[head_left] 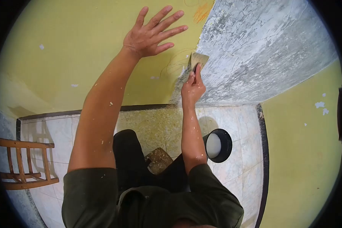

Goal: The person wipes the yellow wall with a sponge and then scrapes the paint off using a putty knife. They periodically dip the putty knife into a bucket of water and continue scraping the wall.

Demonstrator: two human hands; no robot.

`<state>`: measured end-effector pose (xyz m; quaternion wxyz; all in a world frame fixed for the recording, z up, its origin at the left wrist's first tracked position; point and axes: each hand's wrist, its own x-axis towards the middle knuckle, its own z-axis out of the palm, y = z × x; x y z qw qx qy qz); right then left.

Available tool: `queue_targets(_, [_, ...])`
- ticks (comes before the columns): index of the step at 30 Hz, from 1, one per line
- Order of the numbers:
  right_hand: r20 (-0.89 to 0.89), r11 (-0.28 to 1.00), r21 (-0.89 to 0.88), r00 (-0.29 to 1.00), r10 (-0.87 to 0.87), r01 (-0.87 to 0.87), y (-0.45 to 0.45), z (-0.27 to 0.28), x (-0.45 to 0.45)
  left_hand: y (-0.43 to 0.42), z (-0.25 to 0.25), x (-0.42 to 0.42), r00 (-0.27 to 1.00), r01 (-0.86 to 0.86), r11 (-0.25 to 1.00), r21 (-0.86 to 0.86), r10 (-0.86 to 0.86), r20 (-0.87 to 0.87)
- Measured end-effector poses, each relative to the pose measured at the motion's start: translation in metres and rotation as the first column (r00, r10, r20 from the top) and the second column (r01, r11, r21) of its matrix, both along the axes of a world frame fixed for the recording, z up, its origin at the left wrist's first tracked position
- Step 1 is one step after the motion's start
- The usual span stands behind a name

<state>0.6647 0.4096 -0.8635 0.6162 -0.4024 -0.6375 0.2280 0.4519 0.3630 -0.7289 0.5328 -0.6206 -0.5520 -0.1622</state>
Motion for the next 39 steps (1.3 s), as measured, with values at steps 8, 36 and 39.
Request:
queue_targets(8, [0.154, 0.995, -0.046, 0.985, -0.079, 0.087, -0.017, -0.048, 0.016, -0.002, 0.004, 0.001, 1.0, -0.008, 1.0, 0.009, 0.008, -0.014])
queue_targets(36, [0.015, 0.999, -0.028, 0.999, -0.029, 0.029, -0.019, -0.071, 0.013, -0.002, 0.002, 0.002, 1.0, -0.015, 1.0, 0.019, 0.016, -0.027])
queue_targets(39, [0.031, 0.965, -0.261, 0.999, -0.02, 0.027, -0.016, -0.036, 0.01, -0.002, 0.001, 0.003, 1.0, -0.016, 1.0, 0.018, 0.016, -0.022])
